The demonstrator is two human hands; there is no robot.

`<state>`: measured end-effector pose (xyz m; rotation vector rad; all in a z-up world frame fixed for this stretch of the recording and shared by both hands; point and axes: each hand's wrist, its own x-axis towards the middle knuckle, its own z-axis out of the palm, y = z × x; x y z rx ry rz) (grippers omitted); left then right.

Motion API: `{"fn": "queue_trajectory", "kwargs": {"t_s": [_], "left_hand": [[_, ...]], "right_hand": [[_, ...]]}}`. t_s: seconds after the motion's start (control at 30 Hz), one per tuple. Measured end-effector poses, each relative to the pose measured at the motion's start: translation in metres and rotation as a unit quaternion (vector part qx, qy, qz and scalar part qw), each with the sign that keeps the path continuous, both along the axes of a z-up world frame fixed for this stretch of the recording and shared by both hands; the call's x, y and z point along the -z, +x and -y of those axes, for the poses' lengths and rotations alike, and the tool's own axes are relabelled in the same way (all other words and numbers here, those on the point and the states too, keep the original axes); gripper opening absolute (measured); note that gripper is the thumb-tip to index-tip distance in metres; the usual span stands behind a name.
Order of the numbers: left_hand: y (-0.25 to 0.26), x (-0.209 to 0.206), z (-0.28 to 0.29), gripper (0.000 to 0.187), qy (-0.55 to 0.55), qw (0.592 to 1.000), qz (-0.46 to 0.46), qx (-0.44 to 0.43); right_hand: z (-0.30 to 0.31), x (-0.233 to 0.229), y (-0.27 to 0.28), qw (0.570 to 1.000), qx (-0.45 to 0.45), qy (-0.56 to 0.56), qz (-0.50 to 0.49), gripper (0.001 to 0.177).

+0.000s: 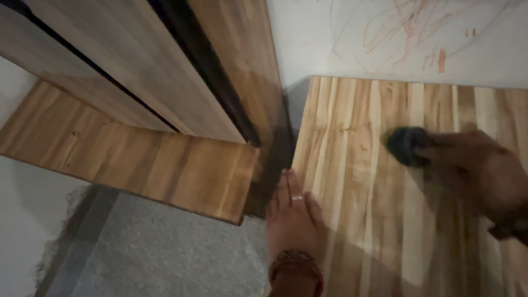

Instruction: The person wipes a wooden table surface with a dark cloth. They move a piece of paper aside at the start, then continue wiping the table in broad strokes across the entire surface.

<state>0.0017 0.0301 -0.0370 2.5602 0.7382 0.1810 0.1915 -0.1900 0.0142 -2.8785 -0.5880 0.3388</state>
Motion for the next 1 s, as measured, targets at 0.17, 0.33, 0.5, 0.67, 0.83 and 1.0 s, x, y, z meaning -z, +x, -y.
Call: {"fn": "queue_trajectory", "kwargs": {"t_s": [0.17, 0.33, 0.5, 0.67, 0.83, 1.0], "left_hand": [[-0.002, 0.005, 0.002, 0.058, 0.005, 1.000, 0.016, -0.001], [0.002, 0.001, 0.000, 0.058, 0.004, 1.000, -0.014, 0.005], [0.000, -0.004, -0.001, 0.059, -0.032, 0.999, -0.010, -0.002], [0.000, -0.002, 0.000, 0.059, -0.002, 1.000, 0.012, 0.002], [-0.002, 0.001, 0.000, 0.059, -0.033, 0.999, 0.019, -0.005], [-0.002, -0.002, 0.001, 0.058, -0.034, 0.999, 0.017, -0.006]], "right_hand": [[0.004, 0.007, 0.015, 0.997, 0.021, -0.004, -0.078, 0.044], [0.003, 0.032, 0.020, 0.948, -0.113, 0.087, 0.285, 0.032], [0.024, 0.047, -0.025, 0.984, -0.107, 0.090, 0.111, 0.031], [0.021, 0.044, -0.006, 0.986, -0.097, 0.127, 0.046, 0.042], [0.000, 0.035, 0.013, 0.981, -0.038, 0.101, 0.158, 0.034], [0.009, 0.043, -0.028, 0.951, 0.089, 0.261, -0.139, 0.027]]}}
